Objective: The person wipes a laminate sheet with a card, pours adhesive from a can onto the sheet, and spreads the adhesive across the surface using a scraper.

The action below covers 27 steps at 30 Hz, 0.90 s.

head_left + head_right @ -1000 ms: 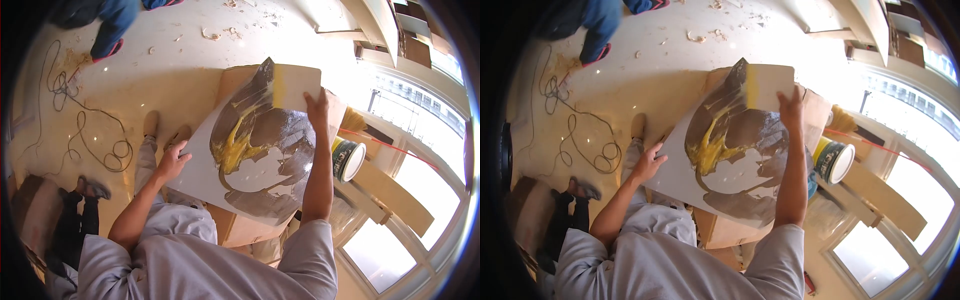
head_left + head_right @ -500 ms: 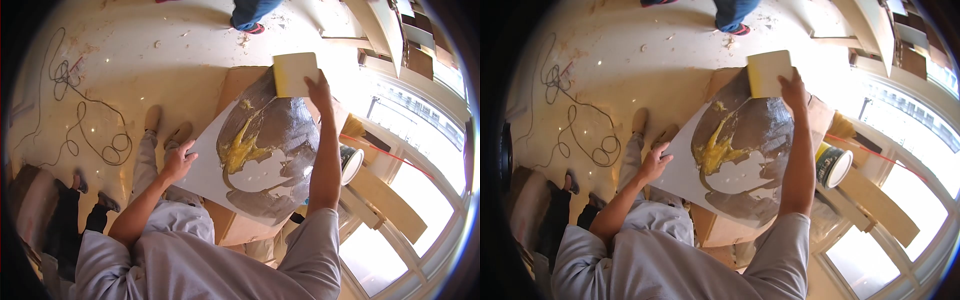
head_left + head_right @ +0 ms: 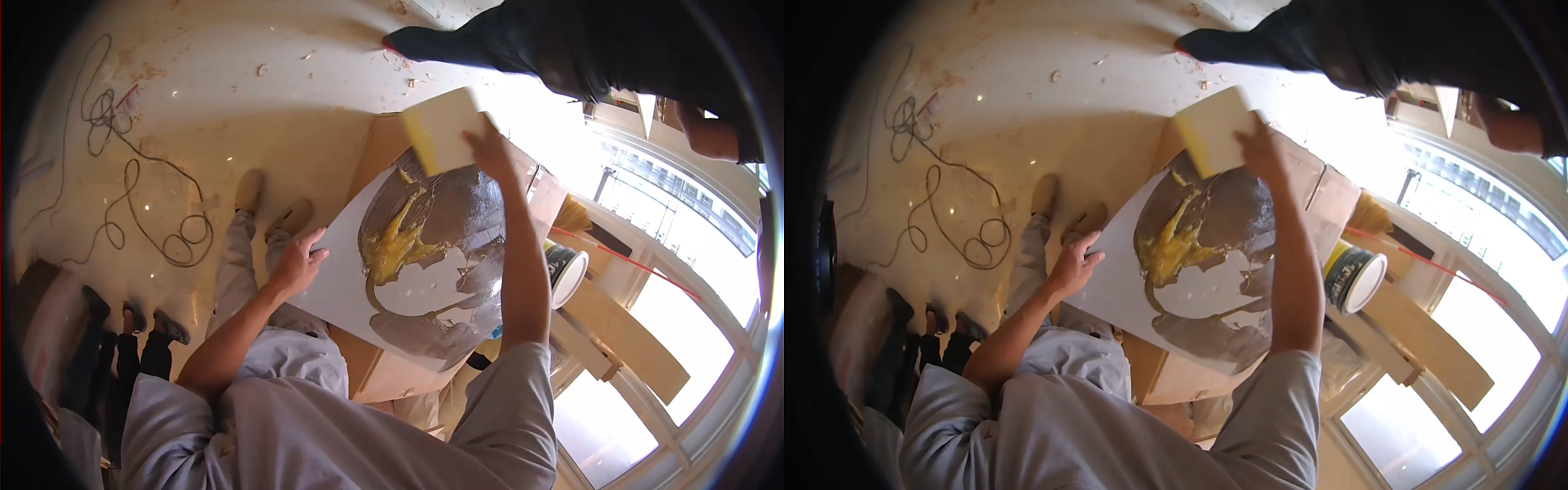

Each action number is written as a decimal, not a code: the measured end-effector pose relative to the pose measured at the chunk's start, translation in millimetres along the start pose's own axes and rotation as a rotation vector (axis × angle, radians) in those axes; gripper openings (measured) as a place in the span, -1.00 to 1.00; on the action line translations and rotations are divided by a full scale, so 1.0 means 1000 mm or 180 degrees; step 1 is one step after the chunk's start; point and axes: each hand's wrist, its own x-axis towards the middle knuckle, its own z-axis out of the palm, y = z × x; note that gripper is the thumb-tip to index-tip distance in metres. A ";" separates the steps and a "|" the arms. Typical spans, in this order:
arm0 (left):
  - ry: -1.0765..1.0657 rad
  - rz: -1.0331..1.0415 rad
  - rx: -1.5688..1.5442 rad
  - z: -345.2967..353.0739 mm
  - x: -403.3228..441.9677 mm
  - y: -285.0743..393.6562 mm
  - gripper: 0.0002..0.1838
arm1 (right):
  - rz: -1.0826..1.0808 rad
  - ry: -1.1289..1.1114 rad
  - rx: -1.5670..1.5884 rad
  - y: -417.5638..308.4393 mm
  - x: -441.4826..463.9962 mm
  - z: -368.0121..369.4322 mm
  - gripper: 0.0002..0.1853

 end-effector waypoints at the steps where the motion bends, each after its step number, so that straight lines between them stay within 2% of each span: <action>1: 0.0041 0.0082 0.0034 0.002 0.000 -0.004 -0.52 | -0.0519 -0.0117 -0.0277 -0.013 -0.011 0.010 -0.47; 2: 0.0084 0.0172 0.0070 0.004 0.001 -0.010 -0.52 | -0.0247 -0.0691 0.0178 -0.057 -0.018 -0.006 -0.42; 3: 0.0141 0.0260 0.0103 0.004 0.003 -0.011 -0.52 | -0.0208 -0.0251 -0.0374 -0.041 -0.016 0.001 -0.42; 5: 0.0083 0.0216 0.0116 0.002 0.001 -0.010 -0.52 | -0.0169 0.0193 0.0274 -0.002 0.000 -0.027 -0.55; 6: 0.0048 0.0204 0.0129 -0.001 0.001 -0.006 -0.53 | 0.0406 0.0138 0.1041 -0.015 0.006 -0.052 -0.59; 8: -0.0013 0.0017 0.0076 -0.003 -0.001 0.000 -0.52 | 0.0161 0.0237 0.0660 0.019 0.007 -0.038 -0.64; 9: -0.0041 -0.0076 0.0044 -0.003 -0.001 0.001 -0.52 | 0.0035 0.0282 0.0463 0.014 0.006 -0.036 -0.65; 10: 0.0056 0.0061 0.0090 -0.002 0.000 0.001 -0.52 | 0.0199 0.0126 0.0392 0.006 -0.001 -0.022 -0.65; 12: 0.0230 0.0327 0.0189 0.006 0.001 -0.006 -0.53 | -0.1574 0.0296 -0.0944 0.030 -0.023 0.035 -0.70; 13: 0.0288 0.0378 0.0148 0.010 0.003 -0.014 -0.54 | -0.1235 -0.0089 -0.0519 -0.039 -0.052 0.028 -0.74; 15: 0.0403 0.0493 0.0062 0.016 0.011 -0.029 -0.56 | -0.1190 -0.0566 -0.0459 -0.066 -0.095 0.048 -0.74; 16: 0.0144 0.0323 -0.0110 0.009 0.015 -0.023 -0.58 | -0.0163 -0.1269 -0.0184 -0.095 -0.112 0.033 -0.75; 17: -0.0111 0.0137 -0.0282 -0.002 0.015 -0.012 -0.60 | -0.0539 -0.1059 -0.0004 -0.094 -0.131 0.023 -0.68; 19: -0.0374 -0.0038 -0.0290 -0.012 0.016 -0.010 -0.66 | 0.1218 -0.0598 0.0430 -0.084 -0.169 0.004 -0.67; 21: -0.0434 0.0078 0.0046 -0.012 0.022 -0.013 -0.74 | 0.1124 0.0782 0.0974 -0.036 -0.186 -0.006 -0.59; 22: -0.0623 -0.0080 -0.0566 -0.012 0.022 -0.011 -0.78 | 0.1137 0.0867 0.0843 0.004 -0.189 -0.011 -0.54; 24: -0.0974 -0.0435 -0.1776 -0.017 0.024 -0.009 -0.85 | 0.1360 0.1118 0.0730 0.035 -0.187 -0.008 -0.55; 27: -0.1659 -0.0449 -0.1057 -0.044 0.014 -0.038 -0.85 | 0.1317 0.1099 0.0906 0.064 -0.173 0.009 -0.54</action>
